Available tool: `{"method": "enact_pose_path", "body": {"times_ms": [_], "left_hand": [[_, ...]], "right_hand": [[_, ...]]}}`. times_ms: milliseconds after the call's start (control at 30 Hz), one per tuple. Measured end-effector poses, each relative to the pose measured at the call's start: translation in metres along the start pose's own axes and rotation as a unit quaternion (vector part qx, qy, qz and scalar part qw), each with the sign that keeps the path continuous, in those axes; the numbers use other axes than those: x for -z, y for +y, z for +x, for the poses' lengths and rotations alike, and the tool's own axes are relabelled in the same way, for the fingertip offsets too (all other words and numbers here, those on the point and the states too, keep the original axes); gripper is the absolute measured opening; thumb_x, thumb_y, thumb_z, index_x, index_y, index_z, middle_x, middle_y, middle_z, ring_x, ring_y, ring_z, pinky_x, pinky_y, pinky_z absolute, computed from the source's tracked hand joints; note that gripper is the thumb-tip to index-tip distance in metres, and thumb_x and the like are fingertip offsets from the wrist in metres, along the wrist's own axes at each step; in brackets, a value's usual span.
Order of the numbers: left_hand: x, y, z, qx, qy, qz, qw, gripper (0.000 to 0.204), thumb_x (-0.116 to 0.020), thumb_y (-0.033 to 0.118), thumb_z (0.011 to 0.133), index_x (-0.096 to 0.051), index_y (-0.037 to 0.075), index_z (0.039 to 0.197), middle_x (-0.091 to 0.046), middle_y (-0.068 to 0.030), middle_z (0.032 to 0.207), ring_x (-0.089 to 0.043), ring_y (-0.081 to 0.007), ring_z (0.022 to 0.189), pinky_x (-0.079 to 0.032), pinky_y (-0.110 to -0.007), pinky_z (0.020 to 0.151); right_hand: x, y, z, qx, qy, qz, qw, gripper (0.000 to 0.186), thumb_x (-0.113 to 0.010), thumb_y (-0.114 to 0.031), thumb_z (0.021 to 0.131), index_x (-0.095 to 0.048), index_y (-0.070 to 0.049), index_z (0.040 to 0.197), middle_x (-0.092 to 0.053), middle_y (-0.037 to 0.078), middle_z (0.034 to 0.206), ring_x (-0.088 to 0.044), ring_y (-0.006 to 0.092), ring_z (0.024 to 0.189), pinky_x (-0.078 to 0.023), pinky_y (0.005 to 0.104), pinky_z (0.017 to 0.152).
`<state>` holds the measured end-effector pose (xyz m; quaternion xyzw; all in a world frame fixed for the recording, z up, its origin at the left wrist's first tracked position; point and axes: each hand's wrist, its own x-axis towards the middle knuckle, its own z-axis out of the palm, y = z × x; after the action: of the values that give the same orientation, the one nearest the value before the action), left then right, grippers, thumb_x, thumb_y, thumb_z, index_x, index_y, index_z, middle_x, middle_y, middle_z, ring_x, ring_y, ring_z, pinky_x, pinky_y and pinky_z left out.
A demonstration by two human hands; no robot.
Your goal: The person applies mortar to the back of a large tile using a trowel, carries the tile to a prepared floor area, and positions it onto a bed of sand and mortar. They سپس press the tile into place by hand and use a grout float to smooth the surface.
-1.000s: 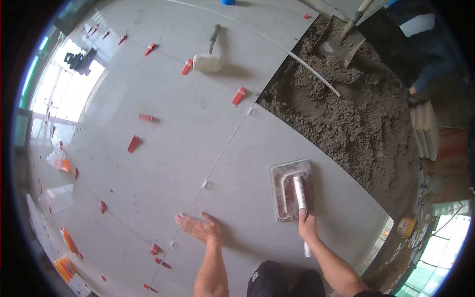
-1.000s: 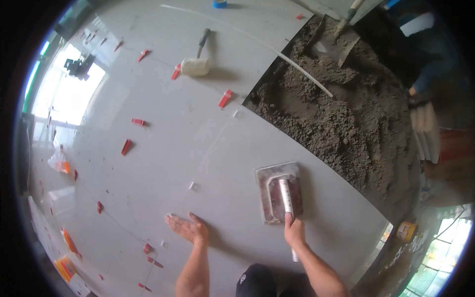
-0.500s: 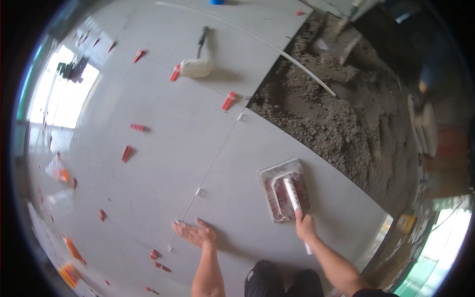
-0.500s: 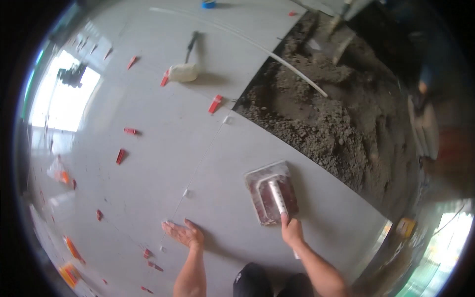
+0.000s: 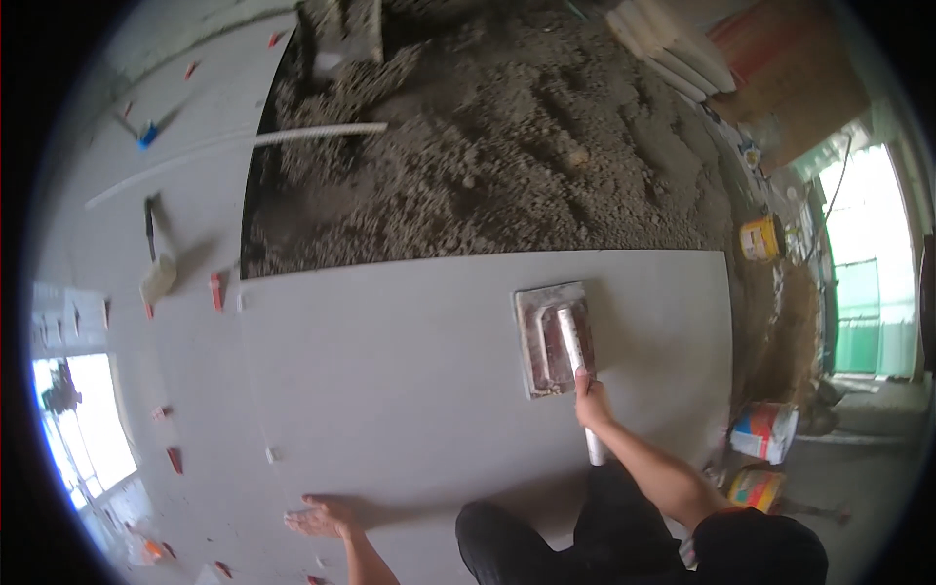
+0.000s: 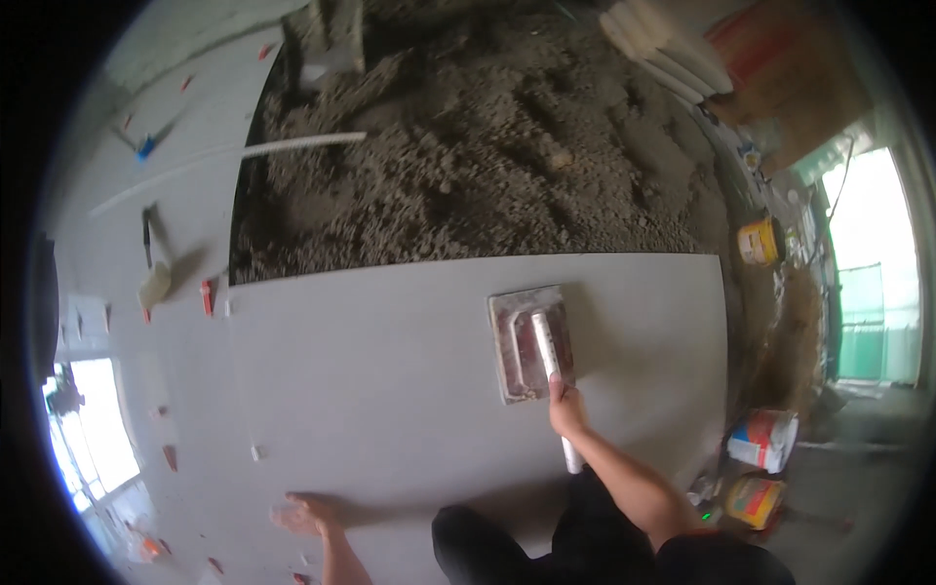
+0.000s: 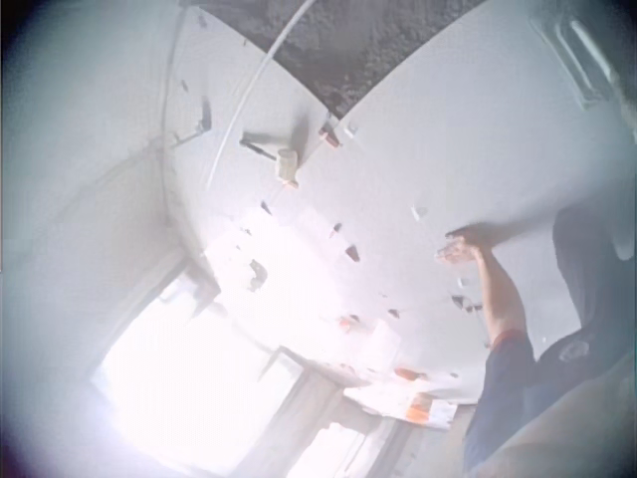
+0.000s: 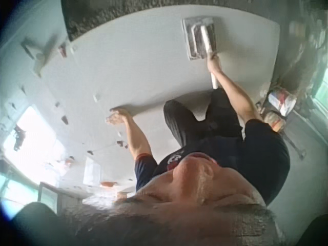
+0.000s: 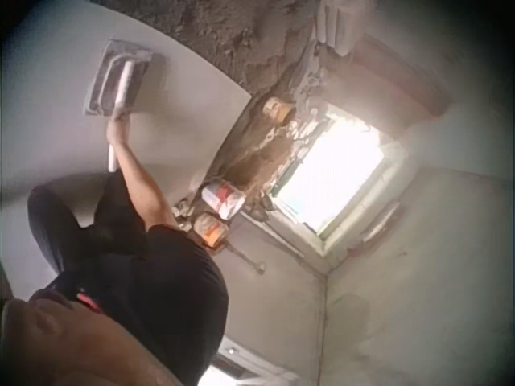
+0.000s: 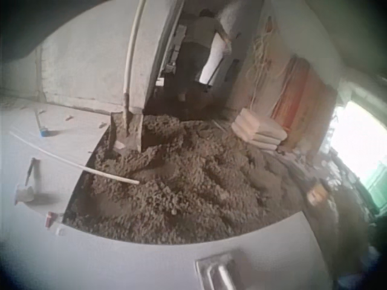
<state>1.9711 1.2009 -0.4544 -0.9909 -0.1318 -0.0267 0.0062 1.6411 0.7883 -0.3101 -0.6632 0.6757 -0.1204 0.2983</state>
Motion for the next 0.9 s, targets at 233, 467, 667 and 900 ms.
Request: {"method": "enact_pose_path", "body": {"times_ms": [233,467,667,900], "left_hand": [[-0.038,-0.012,0.028,-0.070,0.072,0.145,0.984,0.060,-0.037,0.039,0.096,-0.035,-0.008,0.132,-0.043,-0.0231,0.134,-0.039,-0.0371,0.126,-0.030,-0.045,0.106],[0.037,0.230,-0.143,-0.329,0.078,0.221,0.914,0.045,-0.040,0.035,0.095,-0.046,0.005,0.128,-0.039,-0.0239,0.138,-0.029,-0.0409,0.133,-0.020,-0.055,0.108],[0.089,0.470,-0.454,-0.492,-0.142,-0.086,0.855,0.081,-0.041,0.047,0.091,-0.011,-0.009,0.143,-0.002,-0.0243,0.152,-0.003,-0.0370,0.141,-0.010,-0.047,0.114],[0.107,0.566,-0.606,-0.571,-0.142,-0.046,0.807,0.089,-0.038,0.052,0.090,-0.004,-0.012,0.141,-0.001,-0.0284,0.150,0.000,-0.0393,0.141,-0.004,-0.047,0.114]], "right_hand": [[0.212,-0.031,0.052,-0.249,-0.162,0.342,0.892,0.057,-0.041,-0.058,0.092,-0.046,-0.002,0.087,-0.044,0.003,0.052,-0.038,0.0094,0.035,-0.031,0.0255,0.032],[0.198,0.143,0.085,-0.012,0.222,0.080,0.972,0.062,-0.030,-0.056,0.095,-0.053,-0.001,0.078,-0.053,0.014,0.055,-0.054,0.0288,0.048,-0.042,0.0393,0.045],[0.179,0.259,0.016,-0.301,-0.032,-0.045,0.952,0.069,-0.026,-0.057,0.094,-0.060,0.002,0.079,-0.059,0.028,0.070,-0.060,0.0453,0.072,-0.044,0.0515,0.061],[0.202,0.288,0.003,-0.327,-0.024,-0.036,0.944,0.068,-0.024,-0.057,0.094,-0.059,-0.001,0.082,-0.060,0.026,0.075,-0.059,0.0472,0.075,-0.045,0.0535,0.064]]}}
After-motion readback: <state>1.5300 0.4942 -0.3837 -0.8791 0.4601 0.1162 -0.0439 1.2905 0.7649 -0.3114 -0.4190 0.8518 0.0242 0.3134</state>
